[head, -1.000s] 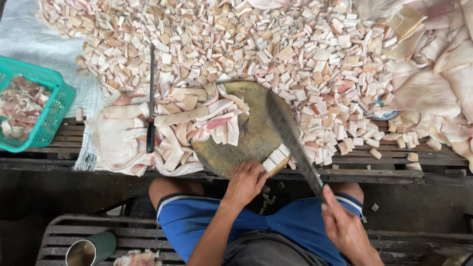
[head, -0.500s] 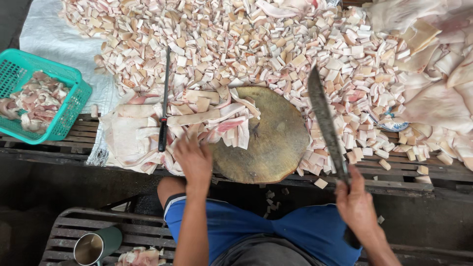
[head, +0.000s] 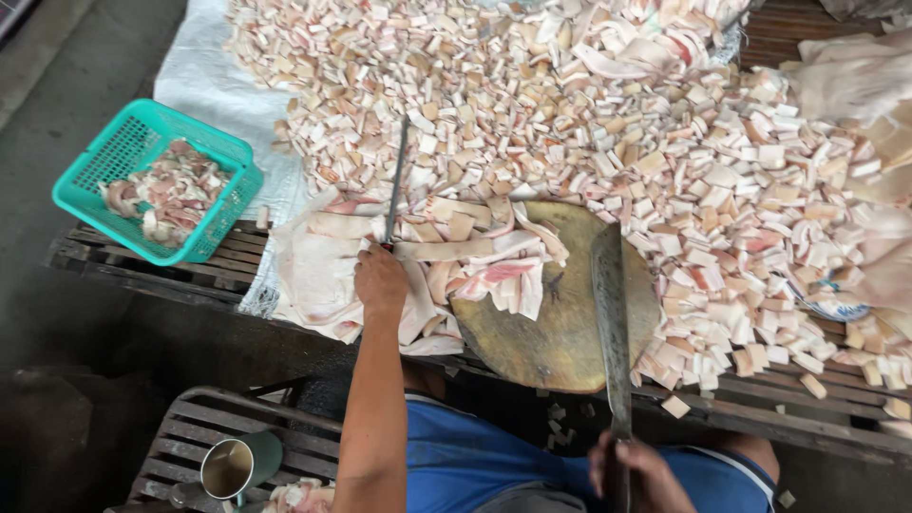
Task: The person is using a knife to dice pieces of processed animal skin on a wooden board.
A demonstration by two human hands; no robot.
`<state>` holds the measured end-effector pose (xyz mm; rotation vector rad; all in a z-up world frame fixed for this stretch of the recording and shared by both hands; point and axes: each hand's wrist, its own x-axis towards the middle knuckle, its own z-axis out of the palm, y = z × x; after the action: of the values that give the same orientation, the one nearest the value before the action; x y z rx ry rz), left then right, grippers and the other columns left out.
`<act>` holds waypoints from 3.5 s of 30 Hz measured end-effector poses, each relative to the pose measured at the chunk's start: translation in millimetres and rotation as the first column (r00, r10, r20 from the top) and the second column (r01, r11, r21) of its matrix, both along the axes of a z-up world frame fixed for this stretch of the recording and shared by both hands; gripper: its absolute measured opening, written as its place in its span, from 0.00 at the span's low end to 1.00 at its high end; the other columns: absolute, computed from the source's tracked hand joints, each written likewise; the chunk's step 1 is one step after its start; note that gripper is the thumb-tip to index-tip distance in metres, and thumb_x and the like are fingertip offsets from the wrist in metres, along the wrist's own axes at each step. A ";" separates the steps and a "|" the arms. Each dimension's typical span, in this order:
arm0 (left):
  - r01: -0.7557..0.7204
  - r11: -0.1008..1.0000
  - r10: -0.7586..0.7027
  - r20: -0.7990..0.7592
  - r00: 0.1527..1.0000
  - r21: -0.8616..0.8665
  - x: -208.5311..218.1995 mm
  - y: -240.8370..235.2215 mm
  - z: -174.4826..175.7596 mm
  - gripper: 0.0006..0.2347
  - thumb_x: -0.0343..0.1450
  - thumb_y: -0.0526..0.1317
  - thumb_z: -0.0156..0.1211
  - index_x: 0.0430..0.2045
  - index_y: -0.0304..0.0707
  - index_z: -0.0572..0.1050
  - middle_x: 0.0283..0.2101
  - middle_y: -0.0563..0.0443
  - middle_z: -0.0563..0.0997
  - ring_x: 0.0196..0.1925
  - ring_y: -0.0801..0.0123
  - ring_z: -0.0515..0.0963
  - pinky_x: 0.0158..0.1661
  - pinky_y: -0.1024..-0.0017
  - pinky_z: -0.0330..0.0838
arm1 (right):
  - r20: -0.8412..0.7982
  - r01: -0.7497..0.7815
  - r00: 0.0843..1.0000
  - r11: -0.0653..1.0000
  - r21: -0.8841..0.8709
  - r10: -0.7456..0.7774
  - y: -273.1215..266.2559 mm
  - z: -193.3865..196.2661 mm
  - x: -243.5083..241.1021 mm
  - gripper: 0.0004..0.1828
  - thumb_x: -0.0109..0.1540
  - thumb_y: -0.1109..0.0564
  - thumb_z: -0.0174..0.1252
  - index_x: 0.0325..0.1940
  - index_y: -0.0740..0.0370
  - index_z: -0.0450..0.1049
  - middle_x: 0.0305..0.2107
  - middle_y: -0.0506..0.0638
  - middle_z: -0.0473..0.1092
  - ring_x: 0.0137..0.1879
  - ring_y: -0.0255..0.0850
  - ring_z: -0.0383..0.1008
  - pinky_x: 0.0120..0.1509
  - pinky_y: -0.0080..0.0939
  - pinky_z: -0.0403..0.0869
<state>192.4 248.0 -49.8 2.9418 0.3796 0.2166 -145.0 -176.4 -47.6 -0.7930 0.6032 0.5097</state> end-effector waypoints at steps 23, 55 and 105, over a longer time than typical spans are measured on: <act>-0.018 0.114 -0.540 -0.077 0.838 -0.993 -283.6 -118.5 158.1 0.11 0.76 0.43 0.57 0.30 0.33 0.73 0.20 0.58 0.72 0.19 0.79 0.72 0.22 0.77 0.66 | 0.123 0.445 0.556 -0.170 -0.879 0.822 37.4 102.4 72.6 0.12 0.52 0.52 0.67 0.33 0.56 0.72 0.19 0.54 0.73 0.24 0.51 0.77 0.28 0.52 0.74; 0.622 0.091 -0.740 0.365 0.565 -0.778 -279.2 -128.7 178.7 0.07 0.73 0.38 0.64 0.32 0.32 0.76 0.22 0.53 0.69 0.24 0.77 0.69 0.26 0.68 0.65 | 0.480 0.301 0.877 0.820 -0.487 -0.037 -28.9 80.8 44.5 0.07 0.48 0.68 0.57 0.27 0.64 0.67 0.14 0.54 0.66 0.19 0.44 0.67 0.25 0.48 0.68; 0.199 0.214 -0.759 -0.034 0.650 -0.956 -279.8 -55.1 185.4 0.06 0.70 0.37 0.65 0.27 0.31 0.78 0.17 0.55 0.72 0.17 0.76 0.72 0.20 0.70 0.66 | -0.137 -0.102 0.990 -0.458 -0.883 0.045 -154.3 86.9 -12.7 0.22 0.57 0.45 0.70 0.51 0.57 0.81 0.30 0.69 0.77 0.40 0.63 0.79 0.46 0.59 0.76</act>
<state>-87.4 192.9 135.6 1.7284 -0.3918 -0.7007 -157.7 -330.8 39.3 -2.7595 1.0127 -0.1534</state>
